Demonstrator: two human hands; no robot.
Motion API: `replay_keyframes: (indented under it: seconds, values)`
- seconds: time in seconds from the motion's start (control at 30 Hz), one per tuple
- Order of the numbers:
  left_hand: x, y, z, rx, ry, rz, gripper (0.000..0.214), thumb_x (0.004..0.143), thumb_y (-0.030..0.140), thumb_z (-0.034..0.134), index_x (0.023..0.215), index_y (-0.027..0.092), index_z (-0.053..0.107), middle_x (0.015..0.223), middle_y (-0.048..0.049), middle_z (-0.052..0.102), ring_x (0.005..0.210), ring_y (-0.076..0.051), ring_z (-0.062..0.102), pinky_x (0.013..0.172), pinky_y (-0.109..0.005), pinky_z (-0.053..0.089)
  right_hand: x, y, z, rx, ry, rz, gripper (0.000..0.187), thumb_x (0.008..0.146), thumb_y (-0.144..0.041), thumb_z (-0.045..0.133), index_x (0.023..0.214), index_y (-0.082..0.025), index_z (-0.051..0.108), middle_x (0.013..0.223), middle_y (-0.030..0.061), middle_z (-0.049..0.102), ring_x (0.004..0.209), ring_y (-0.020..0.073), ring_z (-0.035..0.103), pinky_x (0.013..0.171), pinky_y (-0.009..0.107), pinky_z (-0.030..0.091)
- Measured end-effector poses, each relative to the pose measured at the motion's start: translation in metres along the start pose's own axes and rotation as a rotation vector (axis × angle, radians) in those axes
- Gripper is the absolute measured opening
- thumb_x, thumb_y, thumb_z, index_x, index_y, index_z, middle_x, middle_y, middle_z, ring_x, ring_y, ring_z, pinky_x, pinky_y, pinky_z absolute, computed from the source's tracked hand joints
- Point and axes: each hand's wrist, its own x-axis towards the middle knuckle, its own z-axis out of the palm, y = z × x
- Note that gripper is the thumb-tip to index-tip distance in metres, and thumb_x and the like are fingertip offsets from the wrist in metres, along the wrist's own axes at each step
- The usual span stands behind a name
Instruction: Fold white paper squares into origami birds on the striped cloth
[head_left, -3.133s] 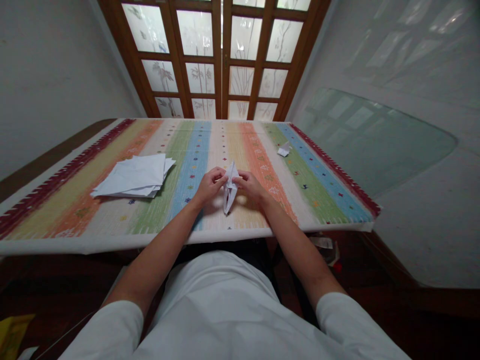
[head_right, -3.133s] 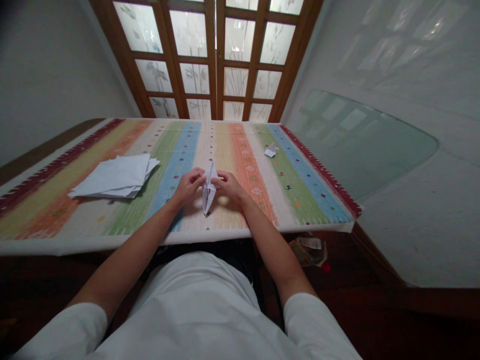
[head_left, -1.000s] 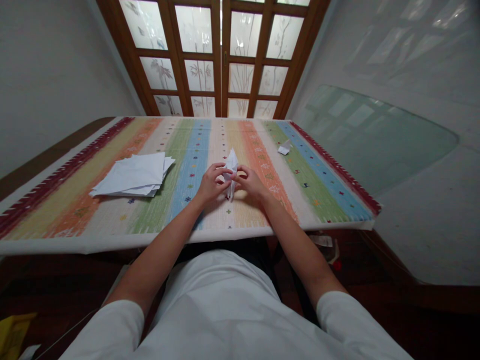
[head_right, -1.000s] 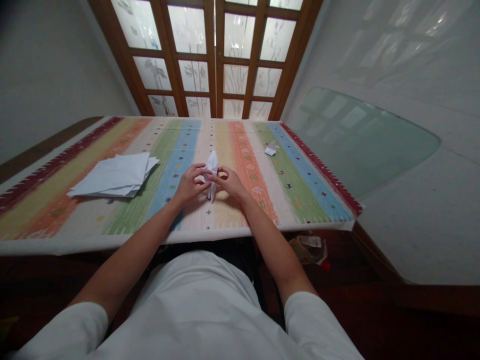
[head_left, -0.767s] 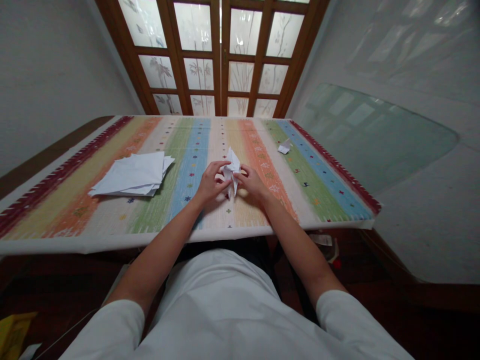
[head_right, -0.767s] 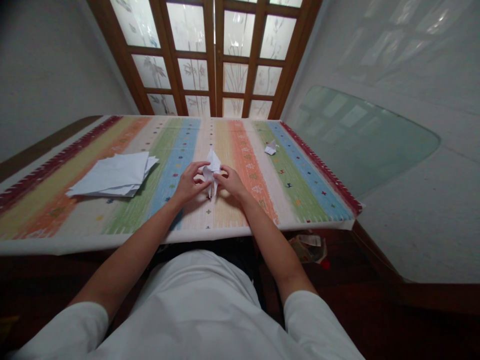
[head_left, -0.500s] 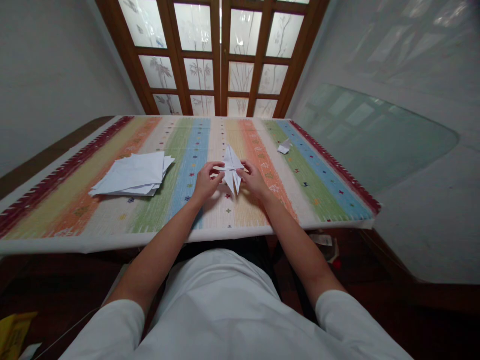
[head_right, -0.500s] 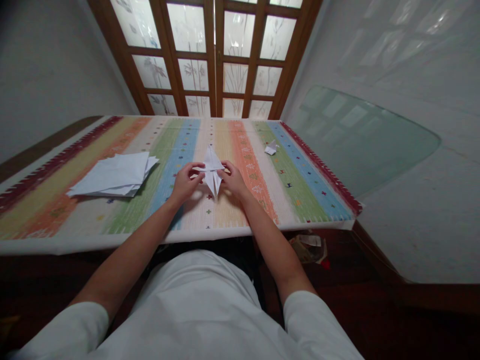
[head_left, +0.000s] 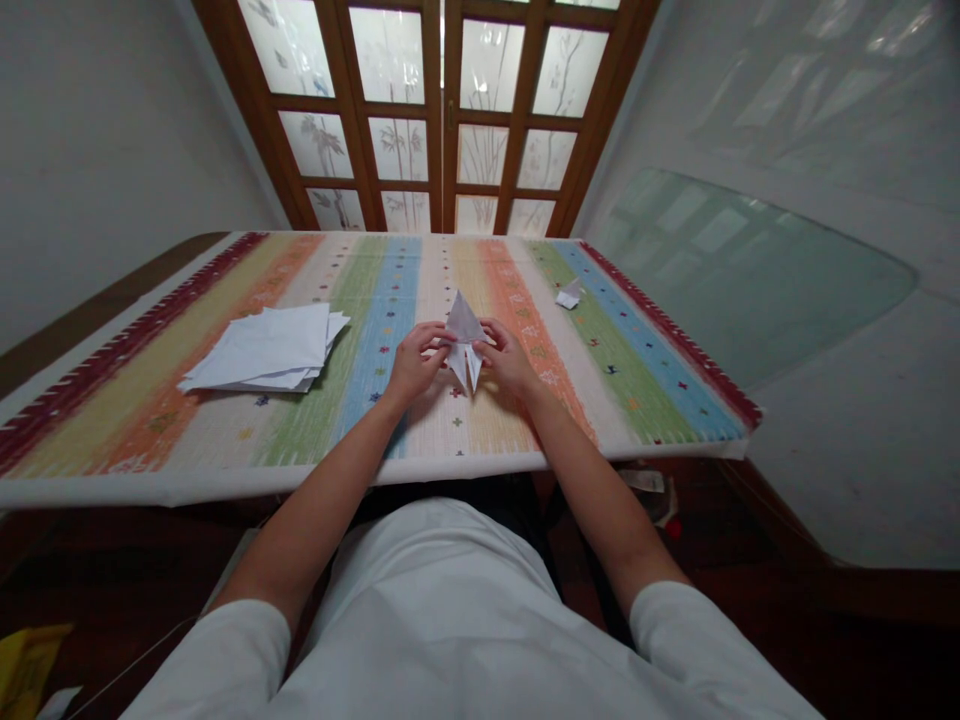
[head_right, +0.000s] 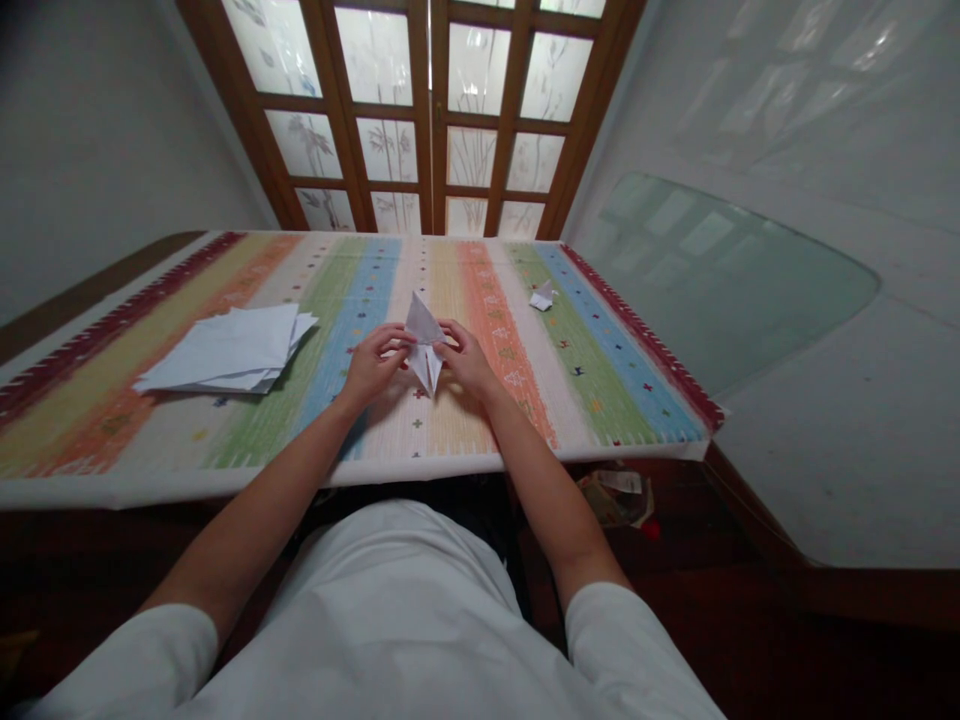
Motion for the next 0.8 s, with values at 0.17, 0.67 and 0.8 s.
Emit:
replay_keyframes:
  seconds: [0.17,0.67,0.8]
  values:
    - [0.0,-0.004,0.0,-0.02,0.044,-0.004,0.041,0.091,0.028,0.076,0.13,0.027,0.063,0.132,-0.0083,0.07,0.078,-0.011,0.072,0.058,-0.018,0.059,-0.003,-0.008,0.002,0.063,0.033,0.06,0.037,0.07,-0.043,0.082,0.104,-0.031,0.073,0.115,0.0015,0.075,0.104,0.025,0.069,0.08,0.034,0.061]
    - [-0.003,0.005,-0.003,0.05,-0.052,0.036,0.031,0.099,0.037,0.061,0.12,0.019,0.076,0.125,-0.0122,0.073,0.096,-0.02,0.073,0.063,-0.023,0.061,-0.003,-0.004,0.0,-0.015,0.016,0.004,0.049,0.065,-0.042,0.09,0.107,-0.028,0.069,0.113,0.0028,0.073,0.093,0.0208,0.069,0.08,0.032,0.058]
    - [-0.003,0.003,0.0,0.112,-0.045,0.028,0.053,0.088,0.033,0.079,0.138,0.023,0.067,0.138,-0.0145,0.071,0.104,-0.023,0.073,0.065,-0.023,0.06,-0.006,-0.01,0.002,-0.057,0.011,-0.061,0.06,0.067,-0.038,0.09,0.123,-0.033,0.068,0.126,0.0045,0.071,0.102,0.024,0.07,0.085,0.035,0.059]
